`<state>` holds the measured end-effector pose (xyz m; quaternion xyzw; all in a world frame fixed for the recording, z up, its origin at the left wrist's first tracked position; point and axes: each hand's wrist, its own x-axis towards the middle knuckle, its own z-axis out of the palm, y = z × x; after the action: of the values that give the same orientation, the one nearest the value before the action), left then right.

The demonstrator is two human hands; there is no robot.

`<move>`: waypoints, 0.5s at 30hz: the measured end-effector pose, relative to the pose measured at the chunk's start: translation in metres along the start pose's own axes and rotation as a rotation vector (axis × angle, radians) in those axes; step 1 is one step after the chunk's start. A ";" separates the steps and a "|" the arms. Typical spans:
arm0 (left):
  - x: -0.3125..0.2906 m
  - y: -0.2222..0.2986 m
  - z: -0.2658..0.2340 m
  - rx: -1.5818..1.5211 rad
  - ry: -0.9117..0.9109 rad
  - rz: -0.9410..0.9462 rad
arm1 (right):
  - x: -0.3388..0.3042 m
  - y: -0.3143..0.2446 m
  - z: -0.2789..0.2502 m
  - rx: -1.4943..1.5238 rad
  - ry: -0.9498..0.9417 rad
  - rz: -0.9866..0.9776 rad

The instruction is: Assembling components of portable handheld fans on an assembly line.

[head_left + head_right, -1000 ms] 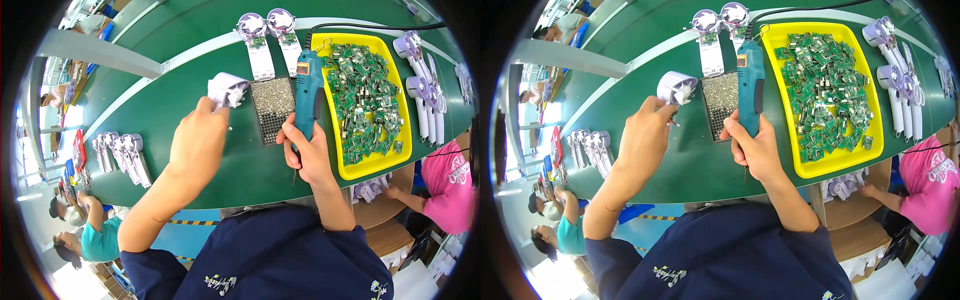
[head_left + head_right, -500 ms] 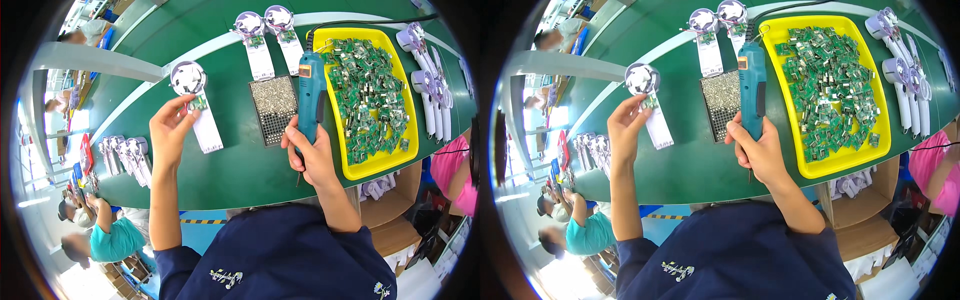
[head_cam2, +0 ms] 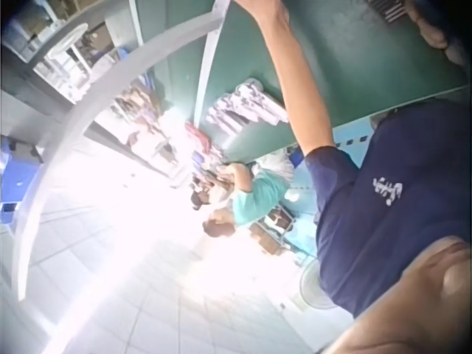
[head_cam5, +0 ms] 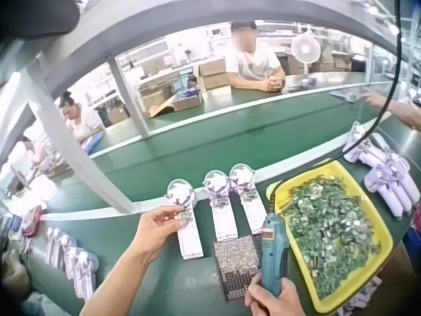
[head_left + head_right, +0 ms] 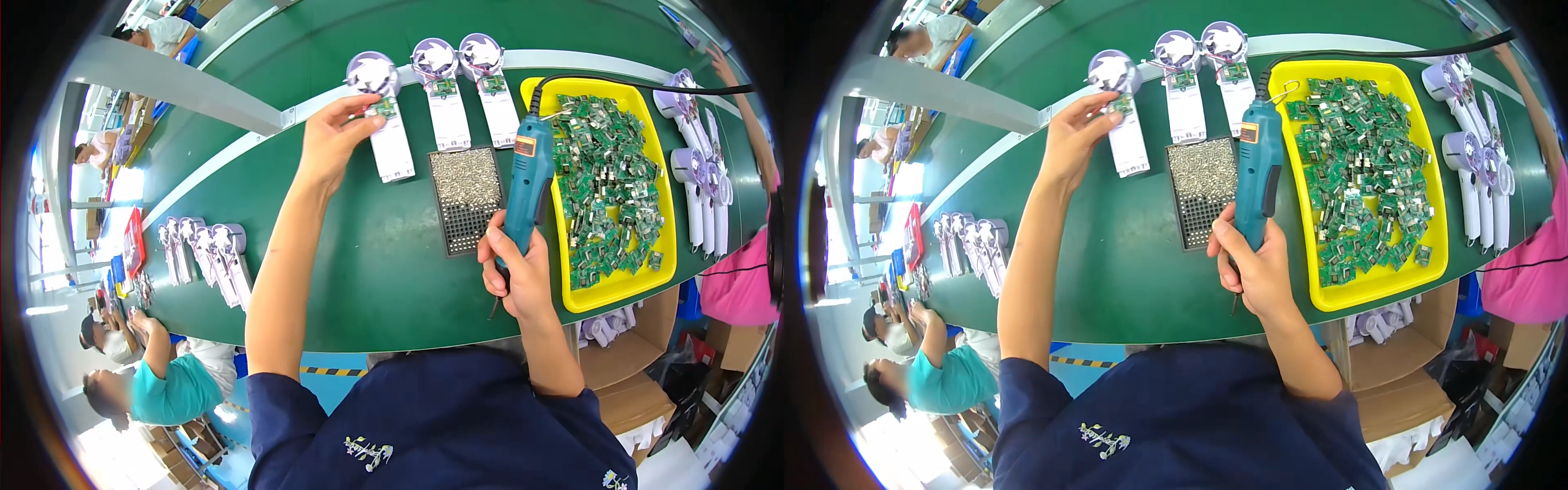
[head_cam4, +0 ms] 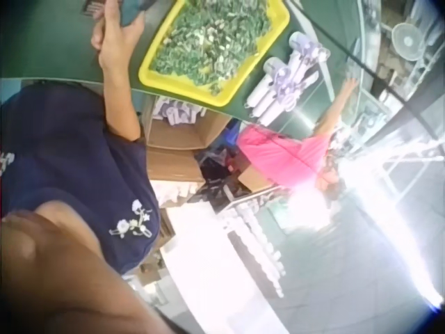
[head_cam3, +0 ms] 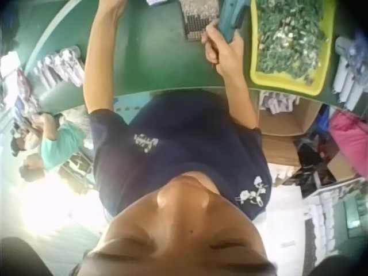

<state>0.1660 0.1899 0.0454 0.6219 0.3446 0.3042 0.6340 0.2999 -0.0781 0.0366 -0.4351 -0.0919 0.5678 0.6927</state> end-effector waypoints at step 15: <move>-0.027 0.021 0.021 0.584 -0.001 -0.010 | 0.000 0.001 0.000 0.000 0.026 -0.018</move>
<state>0.1688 0.1563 0.0675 0.7767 0.4202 0.1888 0.4296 0.2990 -0.0781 0.0361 -0.4414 -0.0868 0.5559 0.6990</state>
